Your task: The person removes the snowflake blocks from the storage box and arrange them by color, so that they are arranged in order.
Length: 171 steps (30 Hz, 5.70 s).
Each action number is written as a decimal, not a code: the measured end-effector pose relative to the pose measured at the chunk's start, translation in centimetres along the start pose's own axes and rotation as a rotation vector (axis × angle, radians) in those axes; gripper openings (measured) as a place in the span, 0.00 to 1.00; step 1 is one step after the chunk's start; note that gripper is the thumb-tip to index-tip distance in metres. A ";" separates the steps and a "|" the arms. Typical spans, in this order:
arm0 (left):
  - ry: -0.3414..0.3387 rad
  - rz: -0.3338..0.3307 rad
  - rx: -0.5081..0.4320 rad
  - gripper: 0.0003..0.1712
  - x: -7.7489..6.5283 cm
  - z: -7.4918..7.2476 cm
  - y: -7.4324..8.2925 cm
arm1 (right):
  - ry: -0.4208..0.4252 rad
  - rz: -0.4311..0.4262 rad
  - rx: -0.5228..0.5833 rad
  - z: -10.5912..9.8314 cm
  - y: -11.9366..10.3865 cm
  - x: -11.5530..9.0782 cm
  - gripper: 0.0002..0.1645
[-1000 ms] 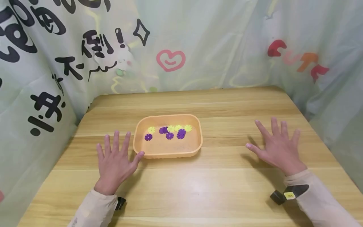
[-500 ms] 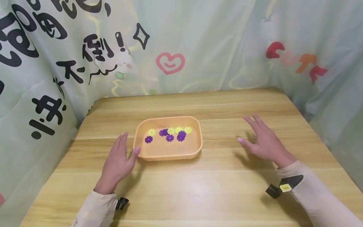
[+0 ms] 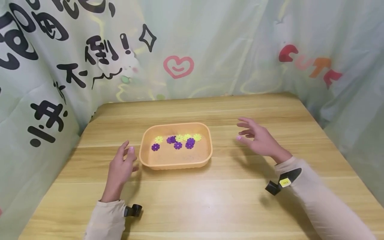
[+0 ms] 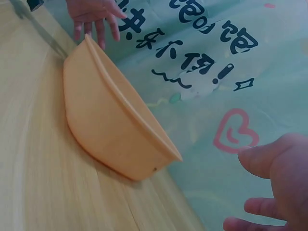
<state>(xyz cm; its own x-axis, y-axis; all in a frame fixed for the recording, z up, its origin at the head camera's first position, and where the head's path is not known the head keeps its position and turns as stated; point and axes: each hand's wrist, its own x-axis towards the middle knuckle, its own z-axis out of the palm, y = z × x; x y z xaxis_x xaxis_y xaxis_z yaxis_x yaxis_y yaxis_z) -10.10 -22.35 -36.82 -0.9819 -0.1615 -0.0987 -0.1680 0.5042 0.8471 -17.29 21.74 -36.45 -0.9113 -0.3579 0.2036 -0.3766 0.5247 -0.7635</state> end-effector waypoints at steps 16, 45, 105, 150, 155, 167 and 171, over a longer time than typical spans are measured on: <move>-0.048 -0.064 -0.290 0.34 1.7 1.4 -1.9 | -0.085 -0.002 0.096 2.5 -1.4 4.1 0.35; 0.003 -0.019 -0.528 0.28 2.1 2.2 -3.1 | -0.267 -0.077 0.212 5.8 -3.3 9.1 0.38; -0.015 -0.063 -0.614 0.28 1.9 2.5 -3.1 | -0.823 -0.005 0.004 14.0 -5.6 15.5 0.41; -0.016 -0.052 -0.613 0.29 1.7 2.4 -3.1 | -0.820 -0.050 -0.227 15.6 -5.6 16.2 0.29; -0.022 -0.042 -0.611 0.29 1.7 2.5 -3.1 | -0.817 -0.059 -0.257 15.6 -5.5 16.2 0.26; -0.015 -0.047 -0.604 0.29 2.0 2.5 -3.4 | -0.822 -0.065 -0.291 15.5 -5.8 16.0 0.20; -0.020 -0.051 -0.601 0.29 2.0 2.6 -3.5 | -0.825 -0.073 -0.303 15.5 -5.7 15.9 0.20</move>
<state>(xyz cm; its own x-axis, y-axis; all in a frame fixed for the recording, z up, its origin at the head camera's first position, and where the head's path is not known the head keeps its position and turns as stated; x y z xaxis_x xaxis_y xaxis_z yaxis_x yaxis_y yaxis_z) -11.67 -22.26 -41.31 -0.9763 -0.1542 -0.1516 -0.1419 -0.0722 0.9872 -27.08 1.09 -38.31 -0.5166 -0.7807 -0.3515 -0.5636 0.6191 -0.5468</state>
